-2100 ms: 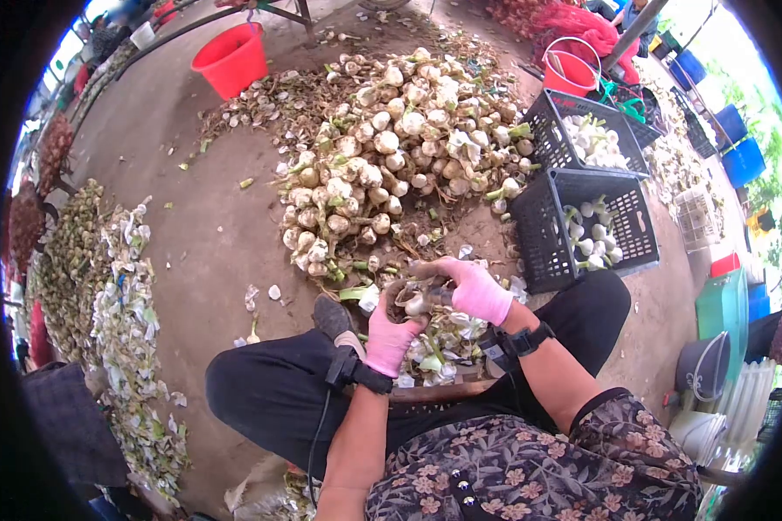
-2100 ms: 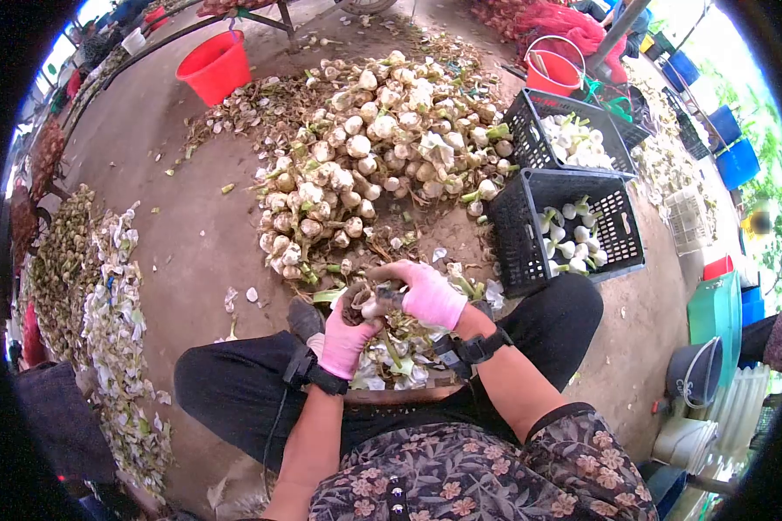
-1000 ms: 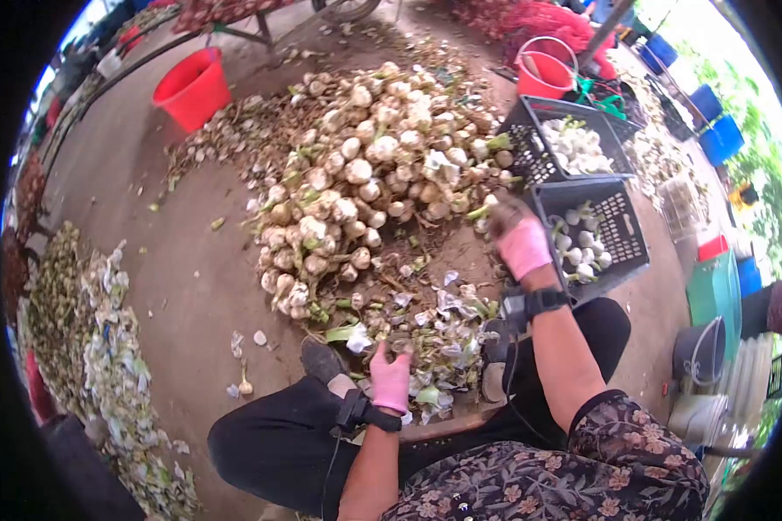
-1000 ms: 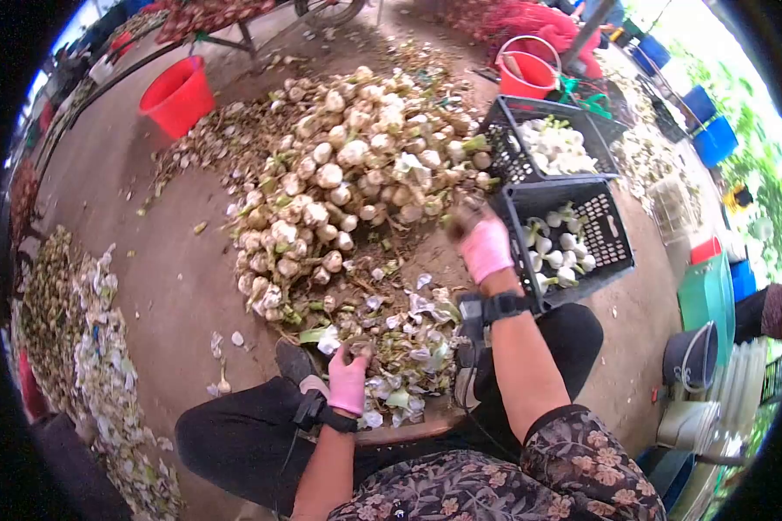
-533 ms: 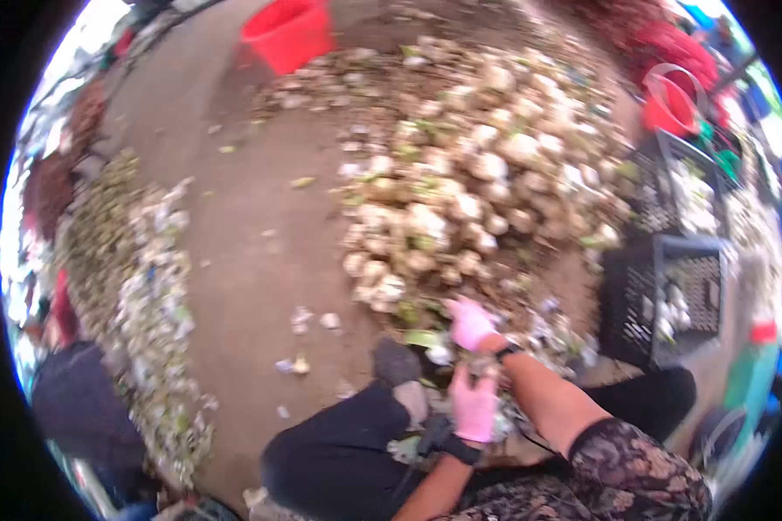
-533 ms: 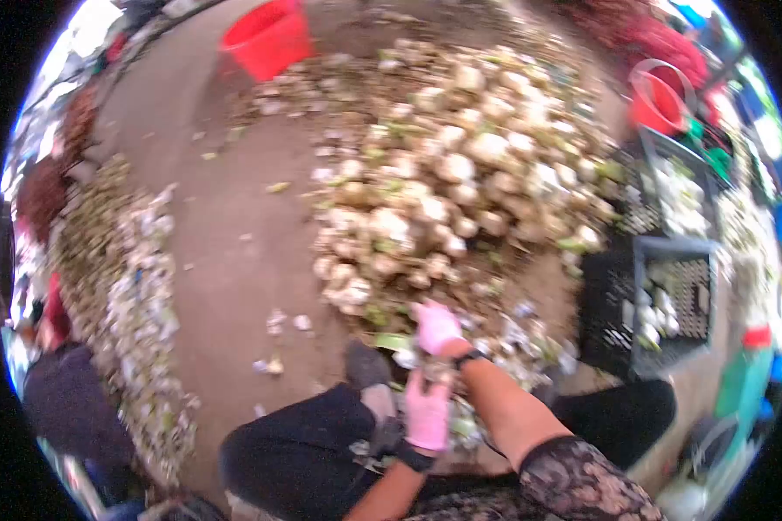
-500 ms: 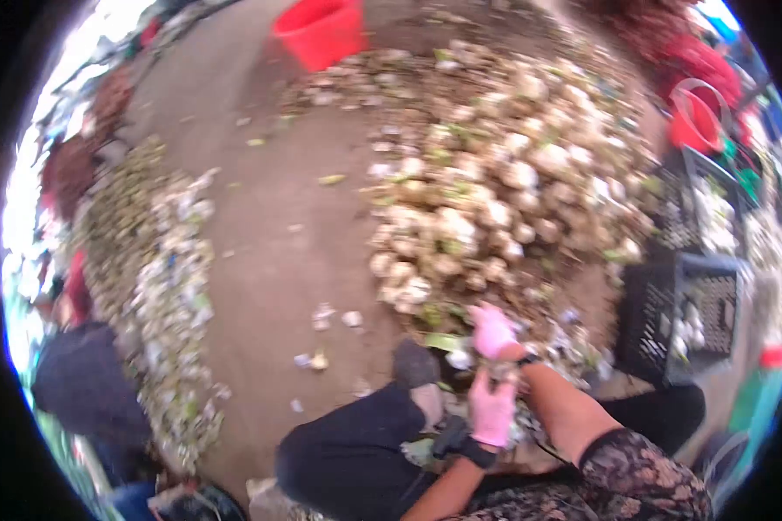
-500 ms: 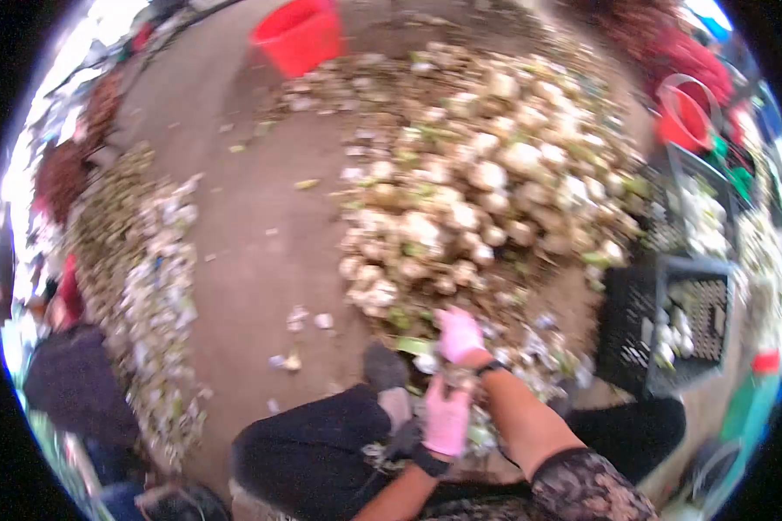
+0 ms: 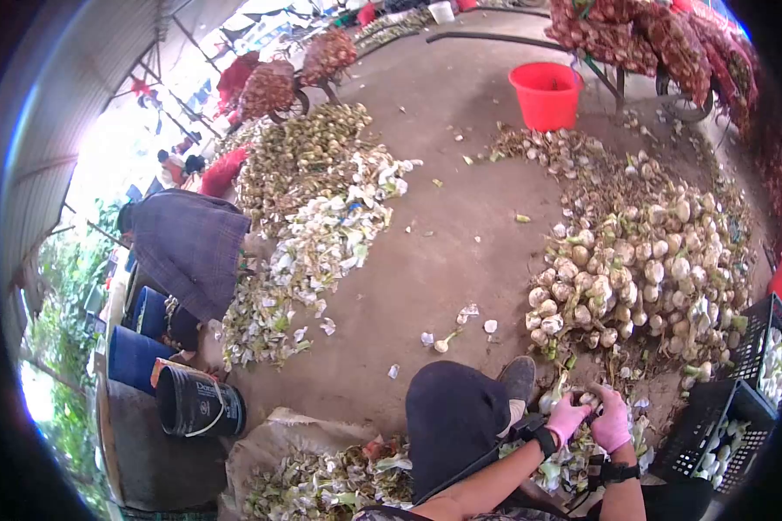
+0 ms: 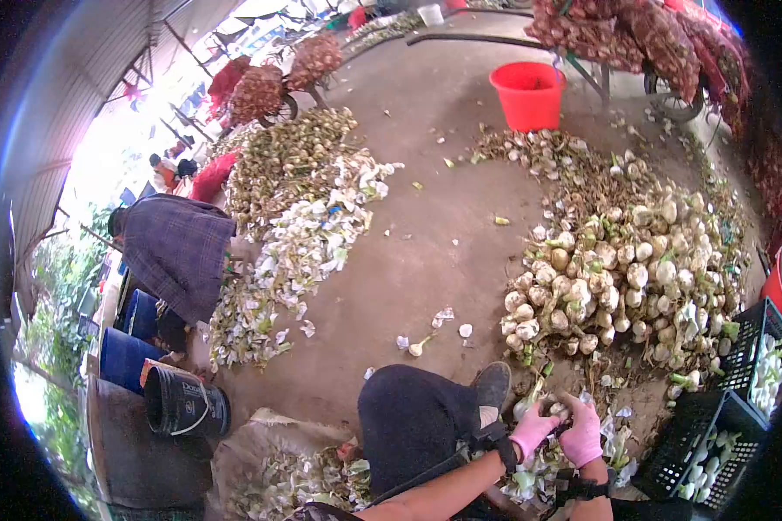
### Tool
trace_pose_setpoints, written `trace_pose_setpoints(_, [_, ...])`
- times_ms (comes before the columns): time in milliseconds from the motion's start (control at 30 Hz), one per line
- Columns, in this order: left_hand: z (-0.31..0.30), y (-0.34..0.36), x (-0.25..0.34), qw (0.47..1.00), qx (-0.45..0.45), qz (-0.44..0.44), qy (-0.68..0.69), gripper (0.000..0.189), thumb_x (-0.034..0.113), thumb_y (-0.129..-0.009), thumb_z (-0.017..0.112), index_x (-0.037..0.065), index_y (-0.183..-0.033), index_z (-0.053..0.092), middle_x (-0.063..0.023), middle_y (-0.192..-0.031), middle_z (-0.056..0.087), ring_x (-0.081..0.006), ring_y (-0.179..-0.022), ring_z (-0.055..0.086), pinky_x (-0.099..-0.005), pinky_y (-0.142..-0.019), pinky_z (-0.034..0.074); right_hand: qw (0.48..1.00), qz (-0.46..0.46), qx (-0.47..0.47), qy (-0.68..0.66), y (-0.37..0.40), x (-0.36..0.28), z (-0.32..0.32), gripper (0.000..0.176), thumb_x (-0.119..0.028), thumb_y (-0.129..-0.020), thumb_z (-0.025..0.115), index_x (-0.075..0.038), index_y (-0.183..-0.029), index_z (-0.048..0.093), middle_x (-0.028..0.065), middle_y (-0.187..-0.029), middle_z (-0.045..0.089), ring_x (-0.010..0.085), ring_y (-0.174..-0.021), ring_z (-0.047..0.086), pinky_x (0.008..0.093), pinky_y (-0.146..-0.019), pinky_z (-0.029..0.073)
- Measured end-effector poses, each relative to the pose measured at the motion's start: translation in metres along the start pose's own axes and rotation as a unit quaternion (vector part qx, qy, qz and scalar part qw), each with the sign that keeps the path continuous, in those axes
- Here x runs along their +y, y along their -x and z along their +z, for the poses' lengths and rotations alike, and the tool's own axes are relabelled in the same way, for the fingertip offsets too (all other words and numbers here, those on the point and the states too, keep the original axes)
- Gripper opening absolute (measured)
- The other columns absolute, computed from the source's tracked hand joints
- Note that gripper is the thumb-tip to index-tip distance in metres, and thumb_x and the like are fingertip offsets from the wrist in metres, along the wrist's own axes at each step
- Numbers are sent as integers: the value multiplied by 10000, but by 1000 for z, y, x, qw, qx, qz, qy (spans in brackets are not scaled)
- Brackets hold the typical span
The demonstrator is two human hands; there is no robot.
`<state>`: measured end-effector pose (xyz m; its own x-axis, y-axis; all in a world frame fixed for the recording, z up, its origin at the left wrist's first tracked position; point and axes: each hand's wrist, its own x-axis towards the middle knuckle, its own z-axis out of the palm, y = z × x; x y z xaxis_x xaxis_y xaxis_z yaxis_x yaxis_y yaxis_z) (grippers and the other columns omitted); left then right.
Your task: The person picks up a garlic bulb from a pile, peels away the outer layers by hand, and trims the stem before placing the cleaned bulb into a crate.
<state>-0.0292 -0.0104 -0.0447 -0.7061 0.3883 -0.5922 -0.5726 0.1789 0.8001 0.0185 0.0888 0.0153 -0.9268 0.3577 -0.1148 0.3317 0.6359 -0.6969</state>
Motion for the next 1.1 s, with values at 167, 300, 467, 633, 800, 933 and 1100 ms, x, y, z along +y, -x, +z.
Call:
trace_pose_setpoints(167, [-14,8,-3,991,-85,55,89,327,4,-750,663,-13,-1064,571,-61,-971,625,-143,-860,578,-272,-782,464,973,5,11,-230,21,2,-5,412,44,-696,579,-23,-1102,589,122,-981,631,234,-917,584,308,-785,469])
trace_pose_setpoints(300, [-16,13,3,981,-140,92,98,443,3,-733,690,15,-1149,539,-51,-1038,617,-114,-945,561,-250,-872,443,861,146,64,-483,34,15,-11,265,-62,-808,598,-26,-1067,560,27,-902,609,113,-799,562,232,-656,461])
trace_pose_setpoints(467, [-11,55,22,973,-114,201,-2,537,-70,-654,655,23,-1169,532,-77,-1102,609,-167,-1040,558,-267,-934,418,823,111,18,-556,39,17,4,227,-205,-917,536,-18,-1041,571,20,-874,599,117,-781,572,263,-685,478])
trace_pose_setpoints(633, [-9,55,9,913,24,344,-216,548,-48,-613,666,53,-1141,565,-130,-1103,607,-240,-1060,570,-287,-934,424,796,146,-14,-587,40,13,2,256,-217,-909,566,-6,-1055,566,46,-912,621,129,-801,589,250,-714,484])
trace_pose_setpoints(800, [-7,32,-9,944,-46,314,-94,531,-34,-613,666,54,-1128,573,-137,-1083,605,-258,-1031,581,-300,-916,437,827,107,-18,-552,38,4,-3,233,-203,-896,585,-19,-1038,572,40,-899,629,119,-775,590,237,-670,483])
trace_pose_setpoints(933, [-10,37,0,947,-64,303,-87,518,-23,-611,669,41,-1116,576,-146,-1071,604,-272,-1030,582,-304,-904,444,824,137,-24,-549,35,1,-11,209,-199,-879,608,-27,-997,590,22,-859,632,115,-736,596,243,-619,486])
trace_pose_setpoints(1100, [-12,40,5,942,-34,296,-156,504,-17,-608,671,22,-1102,578,-142,-1062,611,-271,-1018,588,-302,-893,452,866,149,-33,-477,32,10,-18,198,-198,-850,639,-17,-926,616,22,-792,627,122,-669,594,250,-584,486])
